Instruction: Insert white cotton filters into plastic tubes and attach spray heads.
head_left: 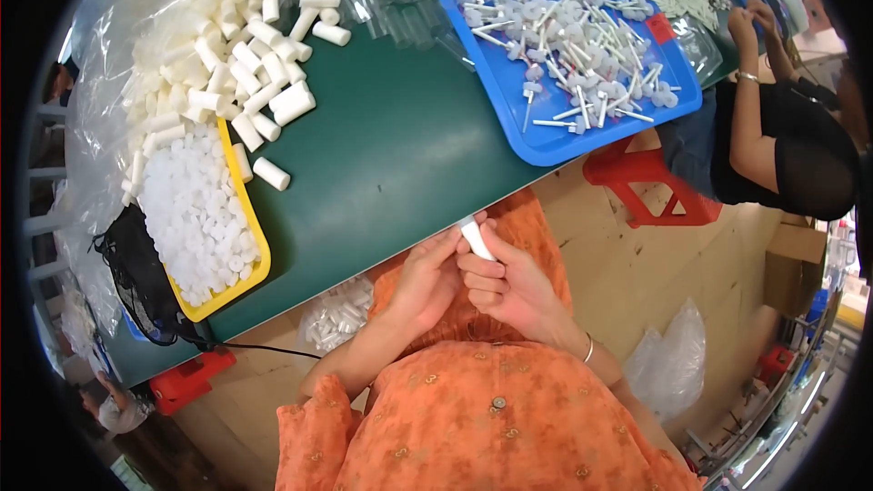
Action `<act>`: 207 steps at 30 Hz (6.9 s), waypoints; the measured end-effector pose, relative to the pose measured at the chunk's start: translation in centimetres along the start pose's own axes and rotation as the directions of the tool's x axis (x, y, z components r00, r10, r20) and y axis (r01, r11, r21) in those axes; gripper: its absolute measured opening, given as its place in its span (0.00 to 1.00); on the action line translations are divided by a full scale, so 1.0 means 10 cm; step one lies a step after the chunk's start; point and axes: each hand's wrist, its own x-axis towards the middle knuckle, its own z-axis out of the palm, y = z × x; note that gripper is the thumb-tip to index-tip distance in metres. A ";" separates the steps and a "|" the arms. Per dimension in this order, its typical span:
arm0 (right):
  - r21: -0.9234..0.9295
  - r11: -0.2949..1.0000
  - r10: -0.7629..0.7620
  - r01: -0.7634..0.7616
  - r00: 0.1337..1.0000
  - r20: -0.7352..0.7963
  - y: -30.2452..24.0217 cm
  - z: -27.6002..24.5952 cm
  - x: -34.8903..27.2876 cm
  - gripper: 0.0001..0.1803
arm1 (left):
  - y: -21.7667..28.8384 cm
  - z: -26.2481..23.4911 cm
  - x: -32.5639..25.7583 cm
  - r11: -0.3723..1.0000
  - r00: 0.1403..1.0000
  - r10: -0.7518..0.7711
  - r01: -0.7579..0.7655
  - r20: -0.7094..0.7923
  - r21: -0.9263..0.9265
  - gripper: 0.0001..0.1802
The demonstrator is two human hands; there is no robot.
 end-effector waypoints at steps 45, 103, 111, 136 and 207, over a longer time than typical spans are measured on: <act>-0.670 -0.540 -0.305 0.510 0.623 0.720 -0.13 0.05 -0.20 0.38 | 0.18 0.09 -0.35 0.970 0.966 -0.136 0.085 0.219 0.229 0.21; -0.750 0.235 -0.571 0.618 0.712 0.409 -1.02 0.78 -0.22 0.16 | 1.84 -0.39 -0.38 -0.668 0.685 0.511 -0.062 0.518 0.741 0.16; -0.403 0.754 -0.456 0.520 0.854 0.249 -0.44 0.59 0.22 0.19 | 1.08 0.00 -0.25 0.462 0.971 0.179 -0.224 0.157 0.858 0.13; -0.423 0.746 -0.410 0.514 0.856 0.315 -0.30 0.27 0.17 0.14 | 0.73 0.08 -0.16 0.237 0.930 0.294 -0.293 0.219 0.926 0.11; -0.545 -0.749 -0.429 0.376 0.350 0.832 -0.51 0.48 0.07 0.11 | 1.64 0.28 0.99 -0.824 0.552 0.156 -0.385 0.819 0.416 0.20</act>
